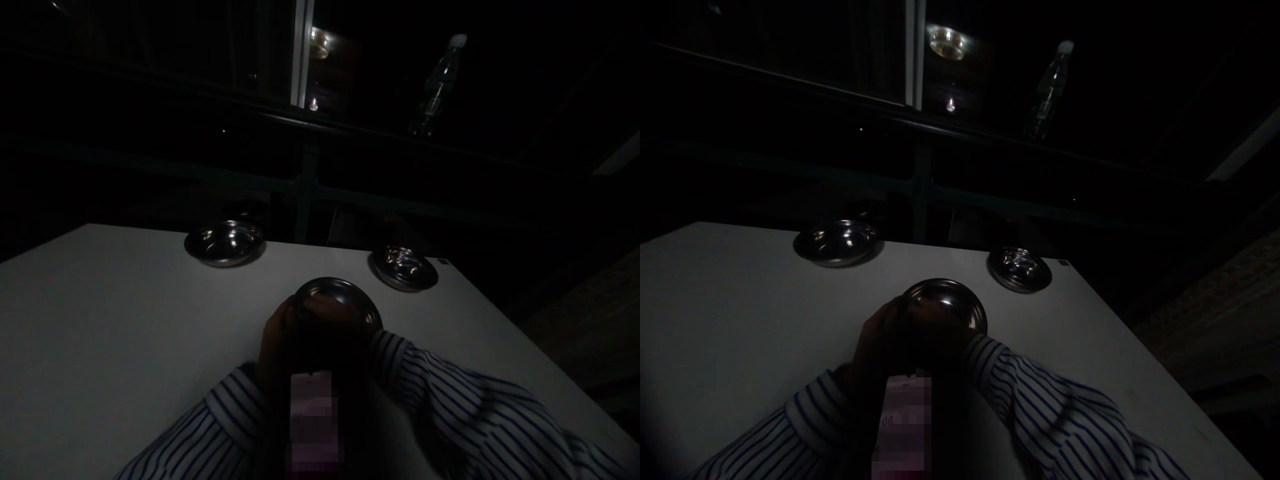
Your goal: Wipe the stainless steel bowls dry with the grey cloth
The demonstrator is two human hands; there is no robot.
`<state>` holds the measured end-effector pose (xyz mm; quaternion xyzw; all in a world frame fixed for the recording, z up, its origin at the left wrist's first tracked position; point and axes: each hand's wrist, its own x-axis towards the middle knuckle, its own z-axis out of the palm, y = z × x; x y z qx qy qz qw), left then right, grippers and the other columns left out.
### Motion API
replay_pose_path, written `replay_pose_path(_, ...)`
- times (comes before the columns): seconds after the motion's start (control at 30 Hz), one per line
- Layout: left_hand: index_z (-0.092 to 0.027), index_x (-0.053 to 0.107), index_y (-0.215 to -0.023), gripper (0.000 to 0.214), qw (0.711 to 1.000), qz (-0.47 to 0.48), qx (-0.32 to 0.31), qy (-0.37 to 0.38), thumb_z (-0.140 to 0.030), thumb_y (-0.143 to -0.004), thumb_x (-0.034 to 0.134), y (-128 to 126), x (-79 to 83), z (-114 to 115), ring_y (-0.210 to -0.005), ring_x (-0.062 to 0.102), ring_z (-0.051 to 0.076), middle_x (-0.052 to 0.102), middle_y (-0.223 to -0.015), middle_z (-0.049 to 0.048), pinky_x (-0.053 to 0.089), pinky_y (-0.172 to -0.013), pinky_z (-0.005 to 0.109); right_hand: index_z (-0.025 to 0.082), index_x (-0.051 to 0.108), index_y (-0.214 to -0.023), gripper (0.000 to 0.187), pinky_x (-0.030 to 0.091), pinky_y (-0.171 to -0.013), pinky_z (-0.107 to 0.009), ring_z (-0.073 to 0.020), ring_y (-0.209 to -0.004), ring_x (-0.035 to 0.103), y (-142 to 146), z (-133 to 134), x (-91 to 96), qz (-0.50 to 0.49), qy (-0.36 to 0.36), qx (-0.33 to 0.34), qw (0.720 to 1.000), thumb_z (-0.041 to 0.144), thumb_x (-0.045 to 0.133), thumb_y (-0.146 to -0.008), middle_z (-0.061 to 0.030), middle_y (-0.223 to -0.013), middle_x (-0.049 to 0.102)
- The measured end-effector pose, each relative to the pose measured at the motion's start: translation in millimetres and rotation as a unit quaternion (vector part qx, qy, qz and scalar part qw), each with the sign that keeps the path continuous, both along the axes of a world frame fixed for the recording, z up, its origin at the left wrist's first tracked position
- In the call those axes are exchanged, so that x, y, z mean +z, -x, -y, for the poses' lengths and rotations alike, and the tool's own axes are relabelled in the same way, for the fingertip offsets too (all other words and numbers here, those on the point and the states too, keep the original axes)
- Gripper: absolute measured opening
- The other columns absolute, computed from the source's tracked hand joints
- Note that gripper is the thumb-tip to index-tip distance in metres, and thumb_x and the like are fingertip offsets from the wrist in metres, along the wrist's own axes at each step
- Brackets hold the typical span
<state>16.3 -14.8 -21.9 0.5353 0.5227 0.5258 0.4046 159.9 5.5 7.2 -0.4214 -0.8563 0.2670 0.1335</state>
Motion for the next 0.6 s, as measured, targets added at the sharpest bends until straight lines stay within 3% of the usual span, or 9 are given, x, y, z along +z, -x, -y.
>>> replay_pose_path(0.13, -0.013, 0.063, -0.102, 0.040, 0.999, 0.045, -0.026, 0.004, -0.039, -0.079, 0.041, 2, 1.8, 0, -0.095, 0.062, 0.024, 0.068, -0.102, 0.0111, 0.047, -0.083, 0.035, 0.008, 0.058, -0.103, 0.026, 0.038, -0.093, -0.042, -0.0241, -0.104, 0.052, -3, -16, 12.5, 0.037, -0.068, -0.074, 0.994, 0.005, 0.048, -0.079, -0.0157, -0.109, 0.058)
replay_pose_path(0.23, -0.014, 0.063, -0.097, 0.037, 0.996, 0.070, -0.052, 0.012, -0.039, -0.079, 0.042, 2, 2.8, 1, -0.085, 0.064, 0.024, 0.071, -0.093, 0.0102, 0.049, -0.075, 0.034, 0.012, 0.055, -0.111, 0.030, 0.037, -0.094, -0.036, -0.0195, -0.104, 0.051, -13, -13, 20.8, 0.026, -0.107, -0.118, 0.987, 0.008, 0.042, -0.084, -0.0117, -0.111, 0.058)
replay_pose_path(0.37, -0.017, 0.066, -0.081, 0.023, 0.997, -0.008, -0.077, -0.026, -0.033, -0.071, 0.053, 4, 3.9, -1, -0.076, 0.065, 0.022, 0.072, -0.082, 0.0075, 0.050, -0.071, 0.032, 0.019, 0.054, -0.116, 0.029, 0.042, -0.086, -0.027, -0.0150, -0.098, 0.050, -1, -2, 25.9, 0.039, -0.165, -0.040, 0.985, 0.019, 0.040, -0.091, -0.0072, -0.109, 0.055)
replay_pose_path(0.47, -0.018, 0.067, -0.077, 0.020, 0.996, -0.059, -0.057, -0.032, -0.031, -0.069, 0.055, 7, 2.1, -2, -0.074, 0.064, 0.022, 0.072, -0.080, 0.0083, 0.050, -0.070, 0.032, 0.022, 0.054, -0.118, 0.030, 0.041, -0.084, -0.027, -0.0164, -0.100, 0.047, 14, -7, 25.7, 0.098, -0.185, 0.019, 0.978, 0.021, 0.045, -0.089, -0.0062, -0.113, 0.053)
replay_pose_path(0.6, -0.016, 0.066, -0.092, 0.032, 0.998, -0.034, -0.044, -0.011, -0.037, -0.077, 0.046, 7, -2.0, -1, -0.079, 0.065, 0.022, 0.072, -0.089, 0.0096, 0.050, -0.071, 0.032, 0.016, 0.053, -0.119, 0.034, 0.038, -0.088, -0.034, -0.0225, -0.104, 0.042, 2, -27, 27.8, 0.151, -0.195, -0.030, 0.969, 0.013, 0.043, -0.087, -0.0128, -0.117, 0.049)
